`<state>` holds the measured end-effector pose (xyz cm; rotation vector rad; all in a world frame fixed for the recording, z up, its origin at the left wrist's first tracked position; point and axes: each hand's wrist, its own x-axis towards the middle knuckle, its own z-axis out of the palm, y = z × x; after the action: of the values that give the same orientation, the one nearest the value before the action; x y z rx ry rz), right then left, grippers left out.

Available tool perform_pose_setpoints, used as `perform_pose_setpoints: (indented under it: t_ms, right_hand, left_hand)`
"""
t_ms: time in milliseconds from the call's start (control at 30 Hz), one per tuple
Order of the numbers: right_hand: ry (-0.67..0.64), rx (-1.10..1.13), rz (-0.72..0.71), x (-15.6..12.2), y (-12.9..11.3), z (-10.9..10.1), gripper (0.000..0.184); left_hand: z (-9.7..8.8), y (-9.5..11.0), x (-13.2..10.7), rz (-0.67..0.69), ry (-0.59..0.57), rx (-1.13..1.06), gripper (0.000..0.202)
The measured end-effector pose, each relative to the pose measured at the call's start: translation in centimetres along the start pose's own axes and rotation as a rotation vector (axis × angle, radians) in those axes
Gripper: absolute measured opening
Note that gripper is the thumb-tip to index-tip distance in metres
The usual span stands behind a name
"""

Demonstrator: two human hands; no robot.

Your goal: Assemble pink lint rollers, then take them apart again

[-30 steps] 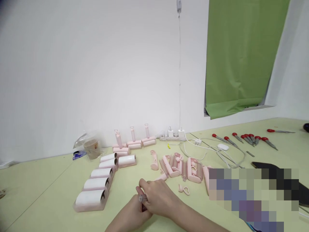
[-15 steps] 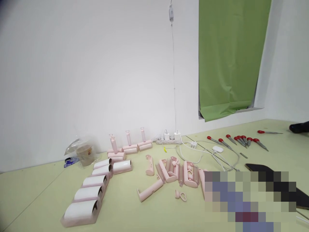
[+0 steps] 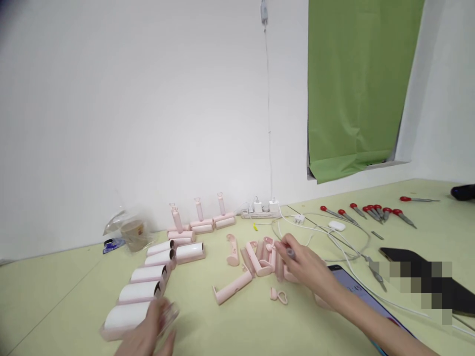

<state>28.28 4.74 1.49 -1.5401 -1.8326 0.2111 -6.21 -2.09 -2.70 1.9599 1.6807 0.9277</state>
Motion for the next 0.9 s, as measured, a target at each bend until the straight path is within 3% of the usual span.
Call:
perform_pose_setpoints:
  t_ms: [133,267,400,467,533,600,700,833,900]
  right_hand:
    - [0.026,-0.040,0.057,3.2,-0.9,2.7,0.042]
    - [0.051,-0.073,0.044,4.4,0.0,3.3,0.046]
    - [0.061,-0.074,0.057,5.1,0.7,2.4,0.050]
    - [0.047,-0.059,0.018,6.2,0.4,2.2,0.051]
    - [0.008,-0.043,-0.052,8.0,-0.2,2.7,0.048]
    - [-0.047,-0.042,-0.107,10.4,-1.2,4.0,0.041]
    - [-0.122,-0.075,-0.100,14.6,-3.1,7.3,0.026]
    - [-0.161,-0.130,0.044,19.2,-5.5,12.4,0.026]
    - [-0.161,-0.132,0.113,20.7,-6.3,14.5,0.029]
  left_hand:
    - [2.0,0.5,4.4,0.170,-0.071,0.231,0.031]
    - [4.0,-0.9,8.0,0.143,-0.025,0.396,0.031]
    - [4.9,-1.1,7.5,0.176,0.031,0.309,0.040]
    - [5.4,-0.2,6.7,0.252,-0.033,0.166,0.046]
    - [6.3,1.0,6.3,0.318,-0.169,0.044,0.041]
    - [7.7,2.2,6.5,0.337,-0.254,0.056,0.033]
    - [10.4,3.5,7.6,0.294,-0.278,0.060,0.035]
    - [13.8,4.3,8.5,0.200,-0.217,-0.107,0.049]
    - [15.1,4.2,8.6,0.169,-0.180,-0.157,0.067]
